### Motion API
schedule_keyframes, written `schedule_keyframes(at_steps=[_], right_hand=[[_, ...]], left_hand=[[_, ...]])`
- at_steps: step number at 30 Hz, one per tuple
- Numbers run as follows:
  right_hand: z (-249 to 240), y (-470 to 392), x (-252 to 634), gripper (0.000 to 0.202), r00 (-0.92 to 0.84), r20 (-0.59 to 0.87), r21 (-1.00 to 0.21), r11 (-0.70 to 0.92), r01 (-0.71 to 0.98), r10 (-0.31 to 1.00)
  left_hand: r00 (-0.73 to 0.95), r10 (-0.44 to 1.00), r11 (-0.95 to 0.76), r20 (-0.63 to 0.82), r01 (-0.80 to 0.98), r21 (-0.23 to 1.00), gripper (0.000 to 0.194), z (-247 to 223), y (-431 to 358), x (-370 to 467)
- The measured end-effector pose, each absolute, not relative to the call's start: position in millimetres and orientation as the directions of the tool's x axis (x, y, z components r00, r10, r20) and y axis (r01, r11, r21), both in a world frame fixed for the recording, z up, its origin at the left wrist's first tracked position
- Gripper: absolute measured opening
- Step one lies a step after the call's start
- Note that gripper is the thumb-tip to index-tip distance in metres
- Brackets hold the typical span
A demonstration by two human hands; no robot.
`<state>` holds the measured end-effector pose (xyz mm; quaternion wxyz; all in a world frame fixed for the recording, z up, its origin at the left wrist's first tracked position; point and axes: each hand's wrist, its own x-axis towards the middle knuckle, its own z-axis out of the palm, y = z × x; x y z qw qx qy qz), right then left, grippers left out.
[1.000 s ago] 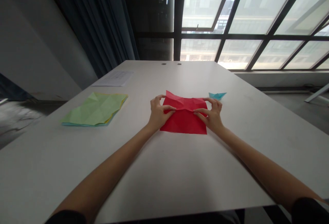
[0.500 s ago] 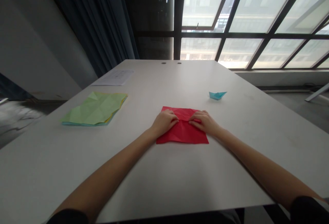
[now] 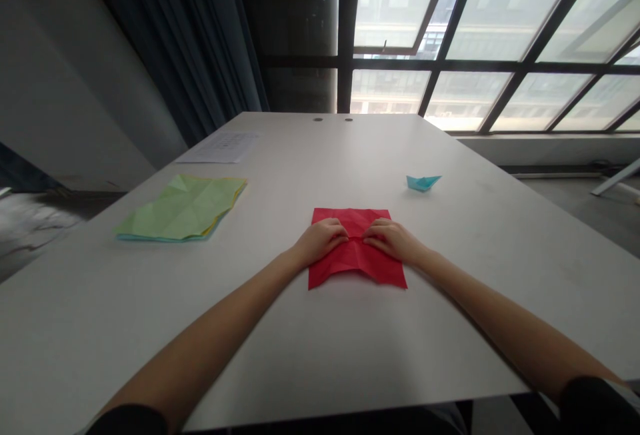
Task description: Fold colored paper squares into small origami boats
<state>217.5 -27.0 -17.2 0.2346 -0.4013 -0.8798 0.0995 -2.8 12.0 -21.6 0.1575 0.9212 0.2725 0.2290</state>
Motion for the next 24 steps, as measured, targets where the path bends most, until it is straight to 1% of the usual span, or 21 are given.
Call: schedule_keyframes(at_steps=[3, 7, 13, 15, 19, 22, 24], right_hand=[[-17.4, -27.9, 216.4, 0.017, -0.547, 0.344, -0.375, 0.646, 0.665, 0.763], [-13.6, -30.0, 215.2, 0.017, -0.477, 0.398, -0.377, 0.614, 0.694, 0.784], [-7.3, -32.0, 214.4, 0.017, -0.415, 0.492, -0.336, 0.607, 0.720, 0.765], [-7.2, -32.3, 215.0, 0.016, -0.428, 0.480, -0.320, 0.607, 0.728, 0.766], [-10.3, -32.1, 216.4, 0.017, -0.502, 0.389, -0.284, 0.619, 0.732, 0.772], [-13.0, -31.6, 216.2, 0.018, -0.558, 0.338, -0.299, 0.648, 0.700, 0.758], [-14.2, -31.4, 215.5, 0.018, -0.566, 0.333, -0.314, 0.655, 0.688, 0.754]], left_hand=[[0.737, 0.580, -0.801, 0.348, 0.439, 0.406, 0.016, -19.7, 10.8, -2.2], [0.677, 0.616, -0.786, 0.403, 0.488, 0.381, 0.018, -13.6, 7.7, 0.6], [0.619, 0.626, -0.777, 0.474, 0.547, 0.313, 0.020, -5.2, 4.2, 5.3], [0.628, 0.625, -0.779, 0.464, 0.544, 0.312, 0.020, -5.6, 3.3, 5.4], [0.707, 0.593, -0.805, 0.385, 0.504, 0.314, 0.019, -10.1, 2.2, 4.3], [0.732, 0.582, -0.811, 0.355, 0.485, 0.328, 0.018, -13.5, 2.4, 4.1], [0.728, 0.586, -0.806, 0.357, 0.479, 0.348, 0.017, -15.1, 2.7, 4.5]])
